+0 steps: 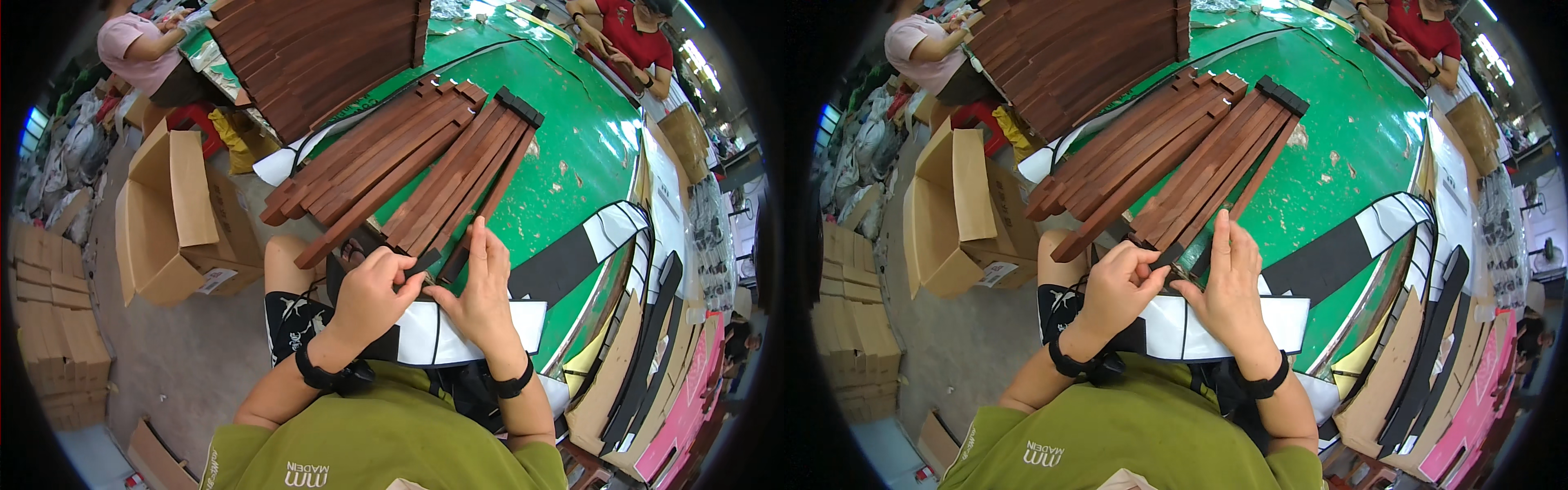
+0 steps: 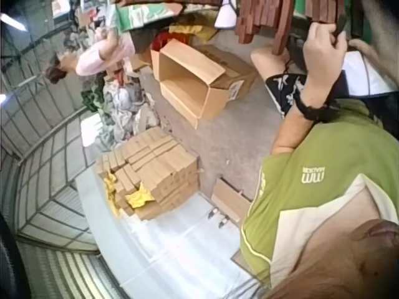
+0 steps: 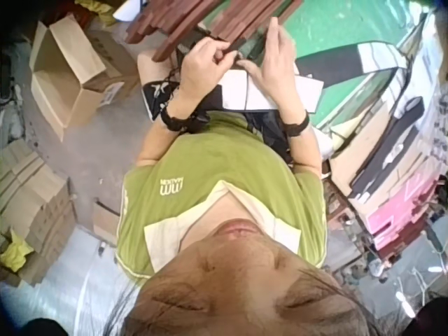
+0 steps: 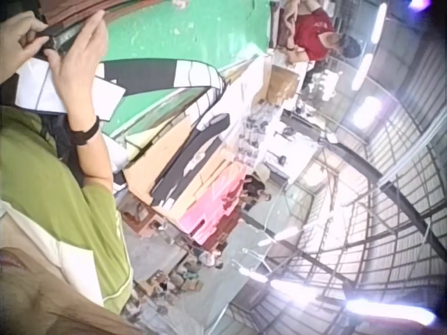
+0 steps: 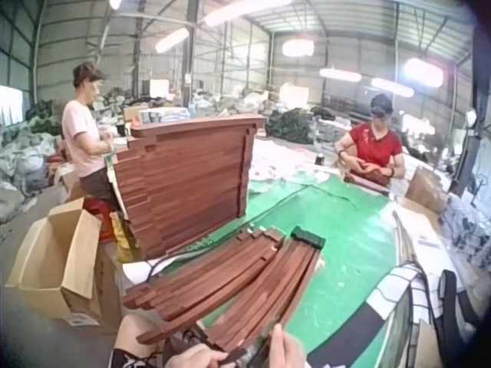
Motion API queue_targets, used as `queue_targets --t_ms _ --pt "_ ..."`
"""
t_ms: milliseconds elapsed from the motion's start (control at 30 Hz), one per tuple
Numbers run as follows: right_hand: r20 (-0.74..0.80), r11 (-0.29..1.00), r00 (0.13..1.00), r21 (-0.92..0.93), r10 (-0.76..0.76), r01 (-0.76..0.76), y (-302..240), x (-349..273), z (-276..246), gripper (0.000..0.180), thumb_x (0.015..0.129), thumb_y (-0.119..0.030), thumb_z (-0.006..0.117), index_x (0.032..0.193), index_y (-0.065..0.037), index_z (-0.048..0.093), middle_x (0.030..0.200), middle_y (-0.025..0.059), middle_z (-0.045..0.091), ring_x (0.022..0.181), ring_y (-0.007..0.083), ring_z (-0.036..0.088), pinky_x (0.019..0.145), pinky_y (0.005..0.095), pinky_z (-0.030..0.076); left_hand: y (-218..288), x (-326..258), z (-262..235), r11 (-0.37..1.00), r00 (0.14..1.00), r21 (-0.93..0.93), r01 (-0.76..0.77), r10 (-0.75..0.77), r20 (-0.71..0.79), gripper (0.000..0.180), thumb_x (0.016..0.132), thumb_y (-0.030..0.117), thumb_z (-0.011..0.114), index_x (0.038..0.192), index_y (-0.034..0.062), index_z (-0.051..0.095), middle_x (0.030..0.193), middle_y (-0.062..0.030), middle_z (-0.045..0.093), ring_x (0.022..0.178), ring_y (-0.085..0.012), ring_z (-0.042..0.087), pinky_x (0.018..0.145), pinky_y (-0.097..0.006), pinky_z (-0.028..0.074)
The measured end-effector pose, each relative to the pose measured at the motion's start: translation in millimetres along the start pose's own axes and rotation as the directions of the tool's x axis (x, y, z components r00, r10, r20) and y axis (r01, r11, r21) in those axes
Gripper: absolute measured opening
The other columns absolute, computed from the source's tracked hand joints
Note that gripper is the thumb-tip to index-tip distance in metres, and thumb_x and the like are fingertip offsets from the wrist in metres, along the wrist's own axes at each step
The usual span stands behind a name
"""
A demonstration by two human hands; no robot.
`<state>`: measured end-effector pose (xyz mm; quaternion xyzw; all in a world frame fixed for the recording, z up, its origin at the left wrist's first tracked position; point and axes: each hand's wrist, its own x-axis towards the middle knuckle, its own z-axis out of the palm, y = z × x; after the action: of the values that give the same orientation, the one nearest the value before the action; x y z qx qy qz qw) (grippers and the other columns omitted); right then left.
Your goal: Assembling wooden slats with black and white padding strips on a workbench.
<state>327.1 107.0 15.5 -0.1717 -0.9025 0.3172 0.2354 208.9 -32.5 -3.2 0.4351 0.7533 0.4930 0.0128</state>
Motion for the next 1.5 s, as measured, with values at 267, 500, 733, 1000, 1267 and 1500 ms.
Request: queue_targets --t_ms 267,500,733,1000,1267,1500 --pt "-0.016 0.985 0.998 -0.158 -0.067 0.063 26 9 10 0.065 0.065 -0.015 0.088 0.123 -0.005 0.06 0.15 0.0185 0.039 0.142 0.0451 0.035 0.114 0.0542 0.032 8 11 11 0.994 0.991 0.013 0.105 -0.106 0.082 0.026 0.079 0.011 0.084 0.093 -0.0006 0.065 0.073 -0.0066 0.055 0.059 -0.017 0.054 0.054 -0.031 0.046" --pt "-0.026 0.995 0.997 -0.066 -0.076 0.074 30 9 10 0.069 0.067 -0.009 0.086 0.13 -0.003 0.057 0.148 0.019 0.045 0.142 0.0442 0.036 0.113 0.0519 0.039 14 17 19 0.988 0.995 0.145 0.049 -0.061 0.082 0.027 0.079 0.013 0.083 0.094 0.0 0.065 0.072 -0.0071 0.054 0.06 -0.019 0.054 0.054 -0.033 0.046" --pt "-0.02 0.993 0.997 -0.084 -0.08 0.078 30 9 10 0.073 0.068 -0.008 0.086 0.133 0.001 0.054 0.149 0.0194 0.046 0.142 0.0437 0.038 0.114 0.0509 0.039 14 19 22 0.979 0.995 0.196 0.056 -0.071 0.069 0.023 0.079 0.01 0.082 0.091 0.0013 0.064 0.071 -0.0059 0.054 0.059 -0.0191 0.053 0.054 -0.033 0.046" --pt "-0.022 0.992 0.996 -0.089 -0.09 0.088 31 9 10 0.074 0.067 -0.007 0.085 0.134 0.002 0.053 0.148 0.0199 0.046 0.142 0.0436 0.038 0.114 0.0505 0.039 14 22 21 0.968 0.992 0.243 0.064 -0.089 0.091 0.023 0.08 0.013 0.08 0.09 0.0024 0.062 0.078 -0.0083 0.06 0.06 -0.0229 0.061 0.055 -0.034 0.051" --pt "0.032 0.993 0.996 -0.09 -0.078 0.081 29 8 8 0.079 0.072 -0.011 0.083 0.144 -0.026 0.055 0.149 0.0194 0.043 0.142 0.0446 0.035 0.114 0.055 0.037 13 21 24 0.975 0.995 0.211 0.066 -0.081 0.065 0.023 0.077 0.008 0.081 0.09 0.0013 0.063 0.069 -0.0067 0.053 0.058 -0.0196 0.053 0.053 -0.033 0.046" --pt "0.04 0.978 0.994 -0.175 -0.105 0.11 27 11 10 0.068 0.074 -0.017 0.083 0.138 -0.029 0.061 0.149 0.0191 0.043 0.142 0.0437 0.036 0.112 0.0577 0.038 8 17 27 0.981 0.997 0.183 0.056 -0.064 0.04 0.024 0.077 0.007 0.08 0.089 0.0013 0.061 0.073 -0.0074 0.054 0.058 -0.0193 0.052 0.053 -0.033 0.045"
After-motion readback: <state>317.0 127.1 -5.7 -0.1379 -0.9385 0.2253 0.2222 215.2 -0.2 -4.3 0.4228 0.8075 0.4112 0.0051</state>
